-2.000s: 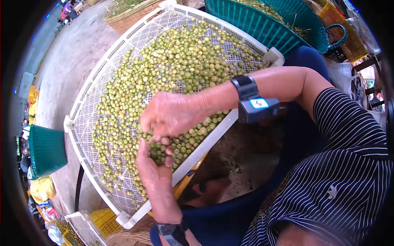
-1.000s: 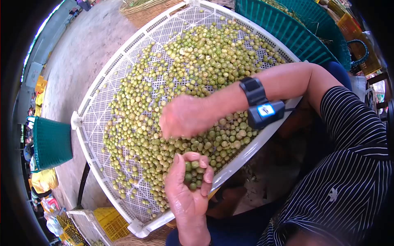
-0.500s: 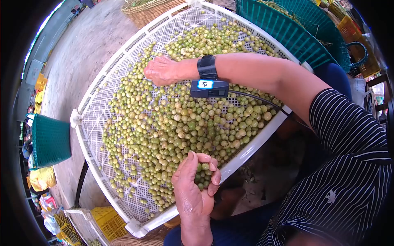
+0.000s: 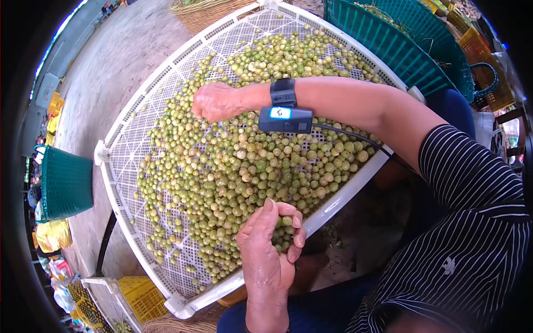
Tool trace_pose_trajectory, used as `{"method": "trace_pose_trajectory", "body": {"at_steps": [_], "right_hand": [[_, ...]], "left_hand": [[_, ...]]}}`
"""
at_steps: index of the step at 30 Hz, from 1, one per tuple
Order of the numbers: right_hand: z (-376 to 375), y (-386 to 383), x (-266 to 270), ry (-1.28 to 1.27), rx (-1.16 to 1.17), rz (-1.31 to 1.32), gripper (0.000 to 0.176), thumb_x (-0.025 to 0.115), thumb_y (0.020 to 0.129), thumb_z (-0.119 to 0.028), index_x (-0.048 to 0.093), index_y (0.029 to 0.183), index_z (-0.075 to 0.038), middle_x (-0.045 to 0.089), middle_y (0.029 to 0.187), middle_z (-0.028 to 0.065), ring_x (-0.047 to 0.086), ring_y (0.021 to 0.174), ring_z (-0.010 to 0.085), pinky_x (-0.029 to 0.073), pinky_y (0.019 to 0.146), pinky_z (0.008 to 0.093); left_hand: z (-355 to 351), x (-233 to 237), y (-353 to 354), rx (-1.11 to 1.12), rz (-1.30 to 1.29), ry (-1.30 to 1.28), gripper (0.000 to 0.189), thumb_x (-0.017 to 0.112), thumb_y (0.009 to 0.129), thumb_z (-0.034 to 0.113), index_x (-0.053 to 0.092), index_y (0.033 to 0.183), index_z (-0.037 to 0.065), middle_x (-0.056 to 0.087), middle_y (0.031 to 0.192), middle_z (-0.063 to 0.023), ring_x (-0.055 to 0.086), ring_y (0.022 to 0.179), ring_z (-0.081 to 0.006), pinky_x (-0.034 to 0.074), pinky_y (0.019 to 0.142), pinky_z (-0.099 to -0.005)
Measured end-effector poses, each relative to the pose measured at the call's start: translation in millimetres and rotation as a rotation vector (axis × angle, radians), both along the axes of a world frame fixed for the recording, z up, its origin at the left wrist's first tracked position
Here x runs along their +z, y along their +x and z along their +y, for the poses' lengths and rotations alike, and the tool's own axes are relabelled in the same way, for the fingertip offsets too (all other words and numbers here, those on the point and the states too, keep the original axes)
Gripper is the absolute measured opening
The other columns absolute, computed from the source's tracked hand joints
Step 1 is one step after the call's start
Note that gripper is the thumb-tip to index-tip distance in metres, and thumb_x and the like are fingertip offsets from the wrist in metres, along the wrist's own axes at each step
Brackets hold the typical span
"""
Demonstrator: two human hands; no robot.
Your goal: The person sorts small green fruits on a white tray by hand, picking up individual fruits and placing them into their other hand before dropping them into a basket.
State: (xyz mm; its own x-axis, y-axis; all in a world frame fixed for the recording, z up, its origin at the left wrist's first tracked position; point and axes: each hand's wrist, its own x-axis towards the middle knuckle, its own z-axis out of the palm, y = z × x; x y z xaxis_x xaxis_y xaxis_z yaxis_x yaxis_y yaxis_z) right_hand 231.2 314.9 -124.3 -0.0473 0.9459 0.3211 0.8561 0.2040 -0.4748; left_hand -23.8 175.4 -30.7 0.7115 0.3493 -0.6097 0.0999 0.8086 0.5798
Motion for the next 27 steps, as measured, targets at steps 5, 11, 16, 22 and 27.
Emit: {"method": "trace_pose_trajectory", "body": {"at_steps": [5,11,16,22,27], "right_hand": [[-4,-25,26,-0.137,-0.111,-0.324,0.011,0.050,0.065,-0.002,0.061,0.067,0.000,0.062,0.065,0.0134,0.061,0.057,0.0295,0.047,0.051,0.0415],[-7,-21,25,-0.199,-0.031,-0.352,0.008,0.051,0.065,-0.001,0.059,0.065,0.000,0.060,0.064,0.0136,0.061,0.060,0.0254,0.047,0.051,0.0370],[-30,-13,24,-0.419,0.194,0.471,0.019,0.046,0.064,0.008,0.046,0.051,-0.005,0.056,0.062,0.0091,0.050,0.049,0.0148,0.040,0.043,0.0315],[-60,-24,40,-0.417,0.005,-0.131,0.025,0.045,0.068,0.000,0.038,0.047,-0.010,0.036,0.046,0.0029,0.032,0.040,0.0121,0.034,0.041,0.0306],[-49,-10,29,-0.273,0.089,-0.139,0.024,0.046,0.065,0.003,0.039,0.046,-0.009,0.033,0.043,0.0016,0.028,0.040,0.0114,0.031,0.041,0.0316]], "left_hand": [[-1,-4,1,0.004,0.015,0.009,0.030,0.045,0.093,0.029,0.053,0.083,0.002,0.051,0.070,-0.0118,0.049,0.051,-0.0182,0.029,0.033,-0.0203],[-2,-6,-1,0.017,-0.002,0.039,0.029,0.047,0.092,0.028,0.053,0.082,0.001,0.052,0.069,-0.0122,0.049,0.050,-0.0189,0.028,0.032,-0.0205],[-6,-1,1,0.007,0.025,0.048,0.029,0.048,0.092,0.028,0.053,0.082,0.002,0.052,0.069,-0.0116,0.049,0.049,-0.0184,0.028,0.033,-0.0203],[-8,-2,1,0.007,0.036,0.046,0.030,0.050,0.091,0.029,0.055,0.081,0.001,0.053,0.068,-0.0100,0.050,0.049,-0.0170,0.028,0.034,-0.0200],[-8,-3,1,0.016,0.031,0.037,0.031,0.052,0.090,0.029,0.057,0.080,0.000,0.054,0.066,-0.0091,0.050,0.048,-0.0163,0.027,0.035,-0.0199]]}}
